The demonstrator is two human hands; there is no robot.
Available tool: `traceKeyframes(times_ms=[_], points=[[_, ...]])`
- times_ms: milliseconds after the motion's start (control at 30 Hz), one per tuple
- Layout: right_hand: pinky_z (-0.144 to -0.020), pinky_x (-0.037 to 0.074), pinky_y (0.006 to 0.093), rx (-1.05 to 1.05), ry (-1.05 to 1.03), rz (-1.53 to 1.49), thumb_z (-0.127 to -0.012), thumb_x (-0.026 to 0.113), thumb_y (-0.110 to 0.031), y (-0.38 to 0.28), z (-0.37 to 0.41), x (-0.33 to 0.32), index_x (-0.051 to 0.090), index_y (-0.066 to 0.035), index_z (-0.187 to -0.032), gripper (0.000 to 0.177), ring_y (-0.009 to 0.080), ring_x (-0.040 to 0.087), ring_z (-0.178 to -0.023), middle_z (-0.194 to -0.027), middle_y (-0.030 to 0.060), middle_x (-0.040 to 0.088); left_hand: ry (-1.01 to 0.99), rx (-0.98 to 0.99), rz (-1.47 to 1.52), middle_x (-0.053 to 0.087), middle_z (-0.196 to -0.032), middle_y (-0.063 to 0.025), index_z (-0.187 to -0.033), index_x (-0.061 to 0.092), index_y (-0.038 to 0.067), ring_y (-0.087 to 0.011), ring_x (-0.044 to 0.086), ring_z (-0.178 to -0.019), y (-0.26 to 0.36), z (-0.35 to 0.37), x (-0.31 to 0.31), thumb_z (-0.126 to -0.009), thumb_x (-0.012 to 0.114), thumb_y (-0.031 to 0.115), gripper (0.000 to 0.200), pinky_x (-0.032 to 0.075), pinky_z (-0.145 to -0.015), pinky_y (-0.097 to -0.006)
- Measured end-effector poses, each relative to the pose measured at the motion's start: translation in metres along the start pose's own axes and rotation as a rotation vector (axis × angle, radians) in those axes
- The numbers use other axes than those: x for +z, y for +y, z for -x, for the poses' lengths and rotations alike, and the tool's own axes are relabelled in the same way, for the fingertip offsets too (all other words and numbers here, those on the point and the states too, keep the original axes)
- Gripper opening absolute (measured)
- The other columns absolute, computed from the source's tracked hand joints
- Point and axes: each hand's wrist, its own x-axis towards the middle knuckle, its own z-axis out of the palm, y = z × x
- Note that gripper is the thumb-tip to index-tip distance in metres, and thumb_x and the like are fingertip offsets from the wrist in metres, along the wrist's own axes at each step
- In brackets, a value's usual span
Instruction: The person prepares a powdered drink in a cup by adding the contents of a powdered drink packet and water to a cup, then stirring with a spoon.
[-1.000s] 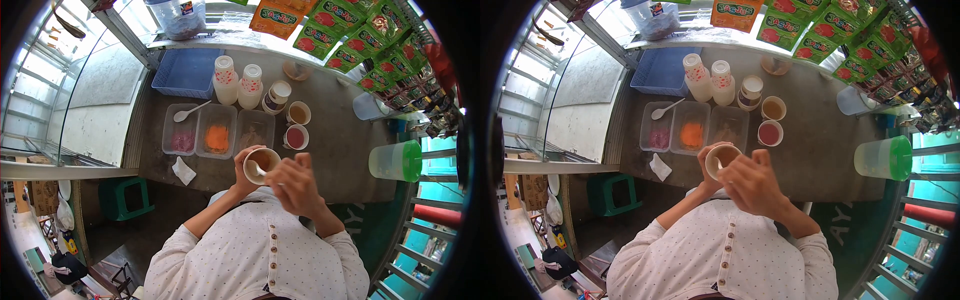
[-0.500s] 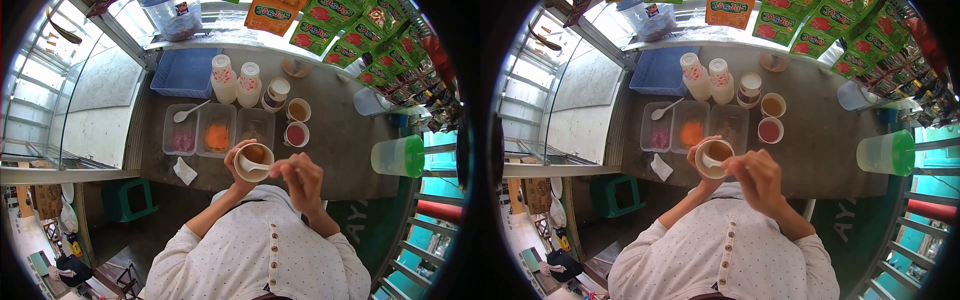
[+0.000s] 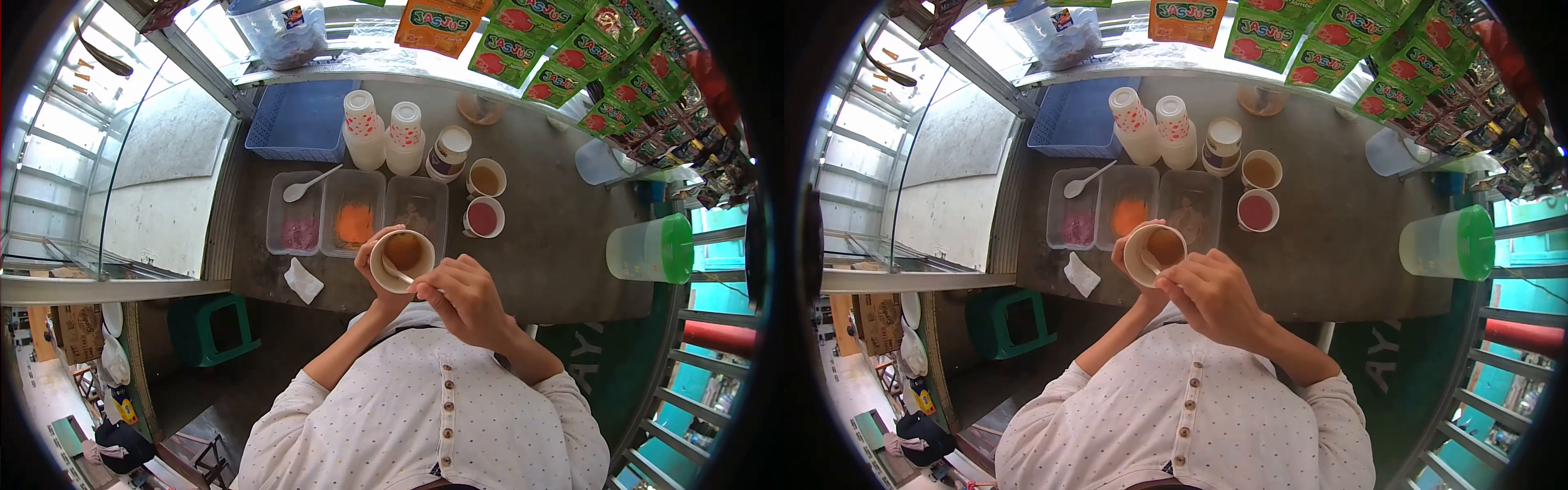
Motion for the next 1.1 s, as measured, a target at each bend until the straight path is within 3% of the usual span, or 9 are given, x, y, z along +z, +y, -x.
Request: traceKeyframes(times_ms=[100, 233, 300, 433, 633, 733, 867, 1033, 1100], points=[[-0.058, 0.036, 0.0319, 0.053, 0.060, -0.119, -0.085, 0.060, -0.012, -0.005, -0.004, -0.014, 0.060, -0.006, -0.082, 0.007, 0.0188, 0.054, -0.060, -0.072, 0.0053, 0.060, -0.015, -0.001, -0.112, 0.045, -0.120, -0.0227, -0.119, 0.021, 0.012, -0.0264, 0.051, -0.109, 0.003, 0.000, -0.003, -0.062, 0.085, 0.016, 0.085, 0.045, -0.089, -0.0339], [-0.058, 0.036, 0.0317, -0.028, 0.090, -0.044, -0.086, 0.059, -0.011, -0.002, -0.005, -0.002, 0.060, -0.005, -0.082, 0.007, 0.0189, 0.054, -0.060, -0.072, 0.0049, 0.061, -0.015, -0.006, -0.107, 0.044, -0.121, -0.0225, -0.119, 0.021, 0.012, -0.0266, 0.050, -0.109, 0.002, 0.002, -0.001, -0.063, 0.084, 0.020, 0.085, 0.046, -0.088, -0.0335], [-0.059, 0.037, 0.0319, -0.039, -0.024, 0.032, -0.086, 0.058, -0.011, 0.000, -0.003, 0.000, 0.060, -0.005, -0.083, 0.007, 0.0194, 0.054, -0.061, -0.072, 0.0047, 0.061, -0.021, -0.013, -0.092, 0.044, -0.122, -0.0224, -0.119, 0.021, 0.012, -0.0266, 0.050, -0.109, 0.000, 0.003, -0.001, -0.063, 0.084, 0.021, 0.085, 0.046, -0.088, -0.0333], [-0.060, 0.038, 0.0323, 0.015, 0.009, -0.055, -0.085, 0.059, -0.010, -0.009, -0.005, -0.012, 0.059, -0.004, -0.083, 0.006, 0.0201, 0.056, -0.063, -0.074, 0.0046, 0.061, -0.011, -0.005, -0.070, 0.044, -0.122, -0.0223, -0.119, 0.021, 0.012, -0.0262, 0.051, -0.109, -0.004, 0.007, -0.002, -0.063, 0.084, 0.021, 0.085, 0.046, -0.088, -0.0331], [-0.061, 0.038, 0.0318, -0.086, -0.040, 0.006, -0.084, 0.060, -0.011, -0.003, -0.005, -0.006, 0.059, -0.004, -0.083, 0.007, 0.0198, 0.056, -0.064, -0.074, 0.0056, 0.061, 0.000, -0.019, -0.056, 0.044, -0.122, -0.0225, -0.120, 0.021, 0.012, -0.0257, 0.051, -0.108, -0.006, 0.009, -0.001, -0.064, 0.084, 0.023, 0.085, 0.046, -0.088, -0.0334], [-0.061, 0.039, 0.0317, -0.099, 0.034, -0.046, -0.083, 0.061, -0.012, -0.007, -0.007, -0.010, 0.059, -0.005, -0.083, 0.007, 0.0196, 0.056, -0.064, -0.074, 0.0061, 0.061, 0.000, -0.022, -0.078, 0.044, -0.122, -0.0222, -0.121, 0.020, 0.012, -0.0261, 0.051, -0.108, -0.005, 0.010, 0.000, -0.064, 0.084, 0.024, 0.085, 0.046, -0.089, -0.0339], [-0.061, 0.038, 0.0319, -0.096, -0.051, 0.060, -0.083, 0.062, -0.011, -0.004, -0.005, -0.003, 0.059, -0.006, -0.083, 0.006, 0.0197, 0.057, -0.065, -0.073, 0.0052, 0.060, -0.034, -0.003, 0.034, 0.043, -0.122, -0.0223, -0.122, 0.020, 0.012, -0.0263, 0.051, -0.109, -0.007, 0.008, -0.002, -0.065, 0.083, 0.025, 0.086, 0.046, -0.089, -0.0343], [-0.062, 0.037, 0.0316, -0.069, 0.032, -0.004, -0.082, 0.062, -0.011, -0.002, -0.006, -0.007, 0.058, -0.007, -0.081, 0.006, 0.0188, 0.057, -0.065, -0.073, 0.0037, 0.060, -0.042, -0.025, -0.071, 0.043, -0.122, -0.0228, -0.121, 0.021, 0.013, -0.0265, 0.051, -0.109, 0.000, 0.006, -0.001, -0.065, 0.084, 0.026, 0.085, 0.046, -0.088, -0.0336], [-0.063, 0.036, 0.0308, -0.130, -0.057, 0.122, -0.082, 0.062, -0.012, 0.002, -0.006, -0.004, 0.059, -0.008, -0.081, 0.005, 0.0176, 0.056, -0.064, -0.073, 0.0020, 0.060, -0.057, -0.040, -0.114, 0.043, -0.122, -0.0230, -0.120, 0.021, 0.013, -0.0268, 0.051, -0.109, 0.000, 0.007, -0.001, -0.064, 0.084, 0.026, 0.085, 0.046, -0.088, -0.0334]])
